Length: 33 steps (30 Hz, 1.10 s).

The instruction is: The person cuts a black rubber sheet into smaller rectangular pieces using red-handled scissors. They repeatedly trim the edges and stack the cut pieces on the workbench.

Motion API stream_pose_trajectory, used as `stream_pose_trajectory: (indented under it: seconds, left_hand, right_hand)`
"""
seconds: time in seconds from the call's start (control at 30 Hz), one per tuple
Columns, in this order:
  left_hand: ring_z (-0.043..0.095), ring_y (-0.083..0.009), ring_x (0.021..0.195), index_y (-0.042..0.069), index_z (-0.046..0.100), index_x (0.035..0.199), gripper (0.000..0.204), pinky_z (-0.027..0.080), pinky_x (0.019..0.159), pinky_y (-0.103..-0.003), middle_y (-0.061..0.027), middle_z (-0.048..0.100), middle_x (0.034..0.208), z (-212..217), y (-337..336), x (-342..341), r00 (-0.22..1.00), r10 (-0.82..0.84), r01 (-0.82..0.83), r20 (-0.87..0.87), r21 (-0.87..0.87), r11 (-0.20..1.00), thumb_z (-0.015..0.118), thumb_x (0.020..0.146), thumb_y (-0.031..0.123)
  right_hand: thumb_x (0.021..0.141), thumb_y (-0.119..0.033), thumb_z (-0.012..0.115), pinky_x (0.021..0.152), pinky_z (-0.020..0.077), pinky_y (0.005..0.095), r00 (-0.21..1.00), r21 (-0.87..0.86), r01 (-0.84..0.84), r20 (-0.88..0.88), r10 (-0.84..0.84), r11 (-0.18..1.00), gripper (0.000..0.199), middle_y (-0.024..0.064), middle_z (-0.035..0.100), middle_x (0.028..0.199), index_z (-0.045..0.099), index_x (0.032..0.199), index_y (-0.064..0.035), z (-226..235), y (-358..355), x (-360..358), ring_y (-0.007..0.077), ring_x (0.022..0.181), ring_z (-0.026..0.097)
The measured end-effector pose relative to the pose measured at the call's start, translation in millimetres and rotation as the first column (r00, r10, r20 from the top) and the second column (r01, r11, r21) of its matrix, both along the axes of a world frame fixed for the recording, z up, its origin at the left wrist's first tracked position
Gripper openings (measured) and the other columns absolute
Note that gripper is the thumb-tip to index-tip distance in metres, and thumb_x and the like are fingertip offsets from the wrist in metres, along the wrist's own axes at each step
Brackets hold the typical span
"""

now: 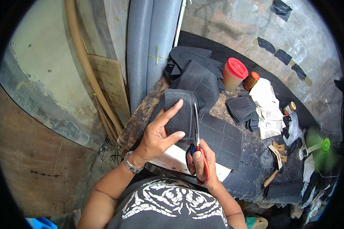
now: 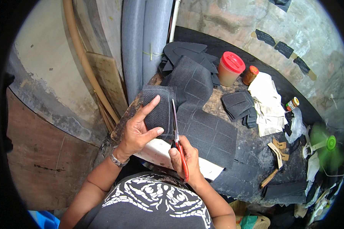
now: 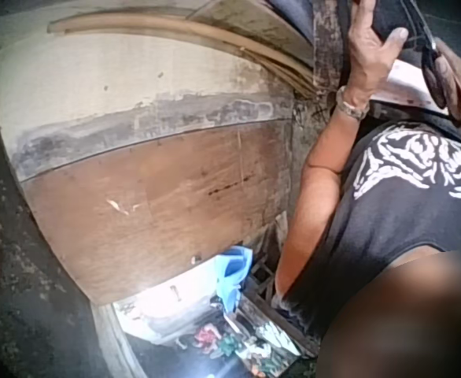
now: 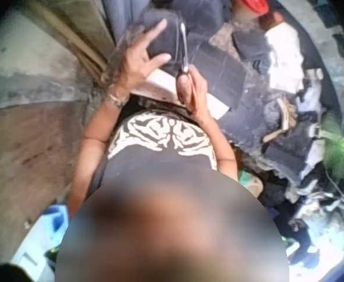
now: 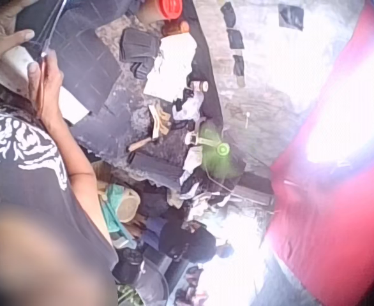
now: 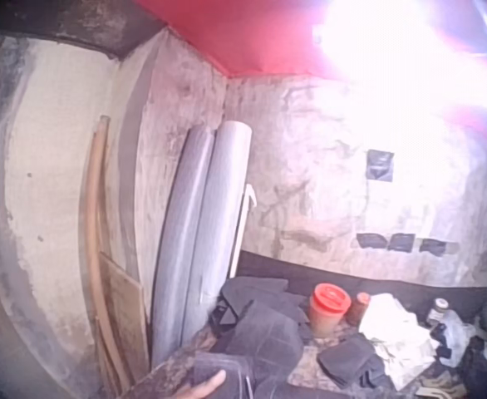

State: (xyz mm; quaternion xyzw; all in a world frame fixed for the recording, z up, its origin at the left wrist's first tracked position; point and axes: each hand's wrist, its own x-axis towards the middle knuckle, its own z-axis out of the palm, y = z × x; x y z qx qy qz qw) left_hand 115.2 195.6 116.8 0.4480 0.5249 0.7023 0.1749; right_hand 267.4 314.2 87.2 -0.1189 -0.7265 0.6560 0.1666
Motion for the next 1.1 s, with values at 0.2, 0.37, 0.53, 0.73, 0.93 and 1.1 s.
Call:
stream_pose_trajectory:
  seconds: [0.2,0.37,0.53,0.73,0.93,1.1]
  left_hand:
    - [0.035,-0.0218,0.138,0.0,0.033,0.151,0.074,0.032,0.114,-0.032,-0.0147,0.038,0.146,-5.5,-2.2,3.8,0.995,-0.053,0.05,-0.087,-0.037,0.998,0.065,0.085,-0.009]
    - [0.035,-0.0217,0.138,0.0,0.033,0.151,0.074,0.032,0.114,-0.032,-0.0147,0.038,0.146,-7.7,-3.3,2.0,0.997,-0.074,0.073,-0.03,-0.015,0.997,0.065,0.085,-0.009]
    - [0.035,-0.0217,0.139,-0.001,0.036,0.149,0.07,0.03,0.115,-0.034,-0.0157,0.037,0.148,-10.3,-8.3,0.0,0.995,-0.091,0.09,-0.029,-0.047,0.995,0.063,0.086,-0.008]
    - [0.047,-0.018,0.13,0.0,0.05,0.14,0.05,0.032,0.114,-0.032,-0.0129,0.055,0.139,-10.3,-30.1,-23.3,0.994,-0.006,0.019,0.112,-0.12,0.993,0.059,0.091,-0.002]
    - [0.052,-0.0201,0.126,0.009,0.009,0.157,0.086,0.039,0.108,-0.032,-0.0187,0.052,0.14,-5.4,-30.8,-32.3,0.89,-0.266,0.327,0.37,-0.114,0.938,0.057,0.087,-0.008]
    - [0.062,-0.0178,0.111,0.009,0.007,0.157,0.088,0.05,0.094,-0.028,-0.0183,0.061,0.123,-15.1,-1.2,-22.8,0.87,-0.288,0.391,0.4,-0.203,0.898,0.058,0.088,-0.007]
  right_hand:
    - [0.094,-0.067,0.045,0.042,0.0346,0.0193,0.992,0.002,0.031,-0.126,-0.031,1.0,0.07,-0.0027,0.048,0.061,0.051,0.114,0.0,7.0,0.2,-14.2,0.0042,0.048,0.045]
    - [0.099,-0.051,0.05,0.039,0.0345,0.0218,0.997,-0.074,0.007,-0.07,-0.012,0.997,0.051,-0.0024,0.047,0.057,0.052,0.107,-0.0004,15.6,-3.0,-11.5,0.0054,0.044,0.043]
    - [0.099,-0.05,0.052,0.039,0.0335,0.0214,0.98,-0.122,0.03,-0.191,-0.053,0.992,0.05,-0.002,0.047,0.059,0.054,0.106,-0.0009,16.6,3.2,-28.9,0.0051,0.043,0.042]
    - [0.101,-0.049,0.047,0.035,0.0309,0.0198,1.0,-0.252,-0.029,-0.003,0.03,0.967,0.05,-0.001,0.048,0.06,0.055,0.108,-0.0002,14.4,9.9,-35.1,0.0044,0.04,0.041]
    - [0.093,-0.03,0.066,0.072,0.0473,0.0263,0.995,-0.135,-0.077,-0.069,0.068,0.988,0.051,0.0053,0.057,0.094,0.046,0.131,-0.0018,10.9,37.6,-46.5,0.0107,0.078,0.056]
    - [0.081,-0.002,0.073,0.084,0.0441,0.0255,0.971,0.132,-0.009,-0.234,0.04,0.991,0.051,0.0014,0.053,0.108,0.05,0.127,-0.0058,1.0,64.6,-53.0,0.0103,0.097,0.051]
